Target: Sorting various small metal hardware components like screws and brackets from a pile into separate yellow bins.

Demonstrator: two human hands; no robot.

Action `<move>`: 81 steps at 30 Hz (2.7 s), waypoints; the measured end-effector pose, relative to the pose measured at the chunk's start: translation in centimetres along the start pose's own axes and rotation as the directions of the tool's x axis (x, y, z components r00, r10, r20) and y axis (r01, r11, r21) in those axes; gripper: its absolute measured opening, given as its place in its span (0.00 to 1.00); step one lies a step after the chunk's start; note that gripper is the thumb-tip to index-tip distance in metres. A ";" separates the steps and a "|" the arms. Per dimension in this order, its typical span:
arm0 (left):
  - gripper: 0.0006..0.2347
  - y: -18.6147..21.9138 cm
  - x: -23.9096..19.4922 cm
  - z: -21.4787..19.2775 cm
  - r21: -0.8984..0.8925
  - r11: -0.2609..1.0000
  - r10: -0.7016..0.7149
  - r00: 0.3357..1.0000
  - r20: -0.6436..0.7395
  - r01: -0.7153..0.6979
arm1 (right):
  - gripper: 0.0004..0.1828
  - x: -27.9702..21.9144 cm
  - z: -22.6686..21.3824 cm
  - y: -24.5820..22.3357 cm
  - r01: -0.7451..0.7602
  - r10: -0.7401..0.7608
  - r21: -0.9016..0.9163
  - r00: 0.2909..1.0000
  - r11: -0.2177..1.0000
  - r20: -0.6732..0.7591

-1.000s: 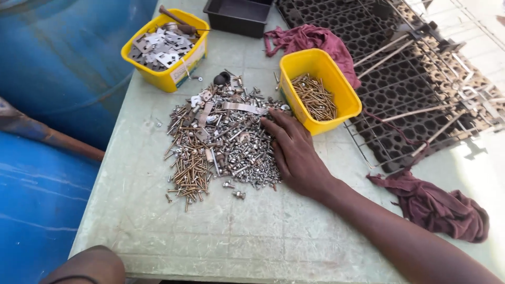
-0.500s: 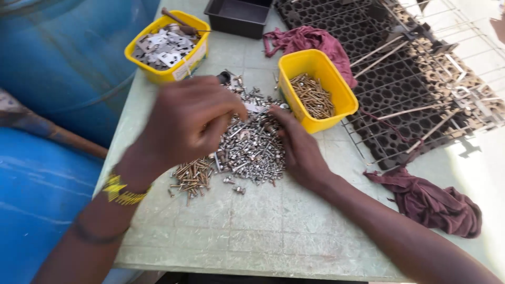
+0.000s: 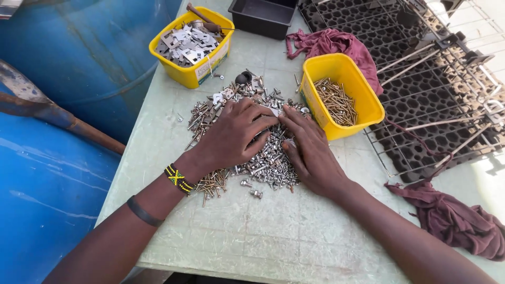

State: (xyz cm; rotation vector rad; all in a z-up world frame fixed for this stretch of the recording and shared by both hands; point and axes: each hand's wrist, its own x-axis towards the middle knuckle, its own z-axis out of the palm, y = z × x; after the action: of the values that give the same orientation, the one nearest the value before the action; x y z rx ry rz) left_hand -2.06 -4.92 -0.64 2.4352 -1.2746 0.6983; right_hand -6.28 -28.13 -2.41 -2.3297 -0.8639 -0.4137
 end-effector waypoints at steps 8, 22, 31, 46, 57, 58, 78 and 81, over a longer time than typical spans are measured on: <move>0.15 -9.8 7.5 2.6 0.110 0.984 -0.139 0.989 -0.046 0.143 | 0.25 0.4 -0.1 -0.7 0.013 -0.013 -0.054 1.000 0.998 0.004; 0.09 -17.6 14.4 10.2 0.672 0.705 -0.344 0.938 0.040 0.229 | 0.14 -0.8 -3.2 3.6 0.230 -0.381 -0.370 0.828 0.900 -0.411; 0.05 -12.0 13.7 8.3 0.509 0.847 -0.157 0.987 -0.033 0.151 | 0.21 0.9 -3.1 6.1 0.010 -0.217 -0.528 0.918 0.849 -0.332; 0.08 -4.5 11.5 2.6 0.114 0.993 -0.061 0.920 0.388 0.018 | 0.18 1.8 -2.6 6.3 0.019 -0.295 -0.579 0.874 0.815 -0.387; 0.22 -5.9 11.0 3.3 0.047 0.998 -0.066 0.869 0.491 0.049 | 0.42 -0.4 -5.3 5.4 0.049 -0.067 -0.294 0.996 0.954 -0.053; 0.22 -5.8 10.9 3.2 0.045 0.998 -0.068 0.867 0.493 0.052 | 0.42 -0.5 -5.2 5.8 0.048 -0.065 -0.292 0.997 0.955 -0.050; 0.12 -4.4 9.7 0.2 0.096 0.995 -0.062 0.948 0.312 0.034 | 0.22 -1.0 -2.5 0.3 0.258 -0.262 -0.104 0.964 0.961 -0.032; 0.13 -3.1 7.6 -2.2 -0.063 0.991 -0.094 0.955 0.280 0.116 | 0.29 -0.7 -2.8 -0.8 0.097 -0.084 -0.076 0.983 0.992 0.161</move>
State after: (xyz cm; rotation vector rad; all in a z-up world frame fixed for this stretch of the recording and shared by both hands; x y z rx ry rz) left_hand 3.63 -7.27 5.27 2.5794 -1.2302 0.2791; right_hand -7.51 -29.77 -0.24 -2.4319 -1.0499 -0.3121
